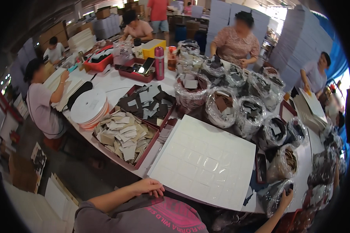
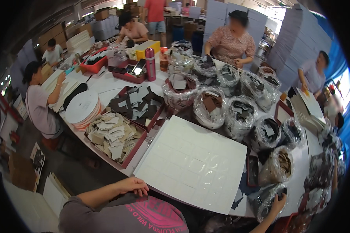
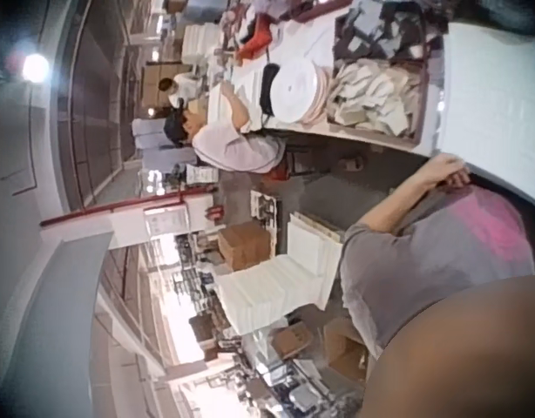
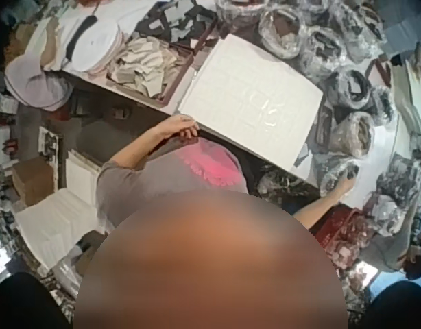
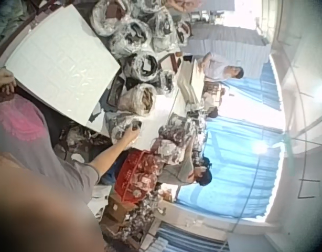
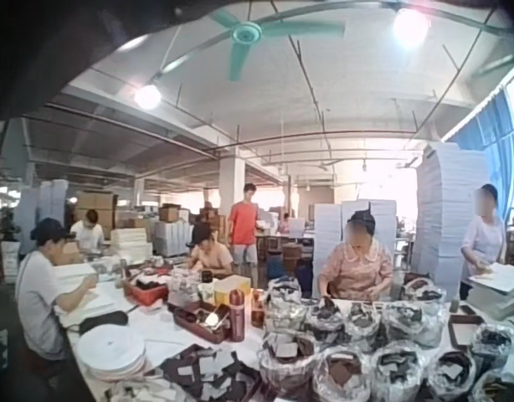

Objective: The recorder is placing material swatches into designated slots on a sample display board.

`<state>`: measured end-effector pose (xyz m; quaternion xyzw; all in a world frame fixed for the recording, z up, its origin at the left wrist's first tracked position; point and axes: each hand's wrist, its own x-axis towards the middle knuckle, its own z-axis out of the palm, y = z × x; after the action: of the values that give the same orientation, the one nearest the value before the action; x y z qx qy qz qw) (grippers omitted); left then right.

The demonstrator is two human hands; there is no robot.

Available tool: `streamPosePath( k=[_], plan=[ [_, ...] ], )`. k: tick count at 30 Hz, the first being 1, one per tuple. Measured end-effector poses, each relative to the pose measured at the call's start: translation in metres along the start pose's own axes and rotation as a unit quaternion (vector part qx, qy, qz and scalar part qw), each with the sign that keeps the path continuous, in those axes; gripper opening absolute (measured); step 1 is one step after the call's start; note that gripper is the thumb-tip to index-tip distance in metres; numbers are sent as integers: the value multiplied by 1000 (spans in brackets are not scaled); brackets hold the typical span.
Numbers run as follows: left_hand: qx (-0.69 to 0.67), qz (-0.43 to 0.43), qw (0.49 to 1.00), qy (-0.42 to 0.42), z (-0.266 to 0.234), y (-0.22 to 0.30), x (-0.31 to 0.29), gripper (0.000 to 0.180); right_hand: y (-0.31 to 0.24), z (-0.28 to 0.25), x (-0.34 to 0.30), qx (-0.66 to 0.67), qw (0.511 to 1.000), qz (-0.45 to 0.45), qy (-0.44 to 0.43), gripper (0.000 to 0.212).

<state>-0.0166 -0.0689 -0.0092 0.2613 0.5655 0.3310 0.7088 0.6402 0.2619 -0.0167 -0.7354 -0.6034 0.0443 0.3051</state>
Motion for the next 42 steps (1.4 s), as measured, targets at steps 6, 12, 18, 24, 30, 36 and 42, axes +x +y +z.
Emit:
streamPosePath(
  k=[6, 12, 18, 24, 30, 36, 42],
  plan=[
    [-25, 236, 918, 318, -62, 44, -15, 20, -29, -2, -8, 66, 993, -13, 101, 19],
    [596, 154, 544, 571, -117, 56, -27, 49, -25, -3, -14, 68, 982, -55, 168, 18],
    [485, 208, 678, 512, -161, 46, -29, 32, 10, -1, 4, 113, 991, -42, 60, 22],
    [454, 298, 691, 477, -176, 54, -41, 13, 35, 17, 29, 119, 978, 138, 97, 33],
    [491, 260, 681, 477, -185, 66, -35, 12, -44, 15, 21, 284, 925, 242, 72, 32],
    [419, 302, 758, 399, -194, 66, -46, 12, -77, 0, 30, 148, 974, 93, 145, 36],
    [390, 338, 718, 467, -175, 74, -48, 11, -35, -51, -9, -11, 968, -17, 251, 40]
  ],
)
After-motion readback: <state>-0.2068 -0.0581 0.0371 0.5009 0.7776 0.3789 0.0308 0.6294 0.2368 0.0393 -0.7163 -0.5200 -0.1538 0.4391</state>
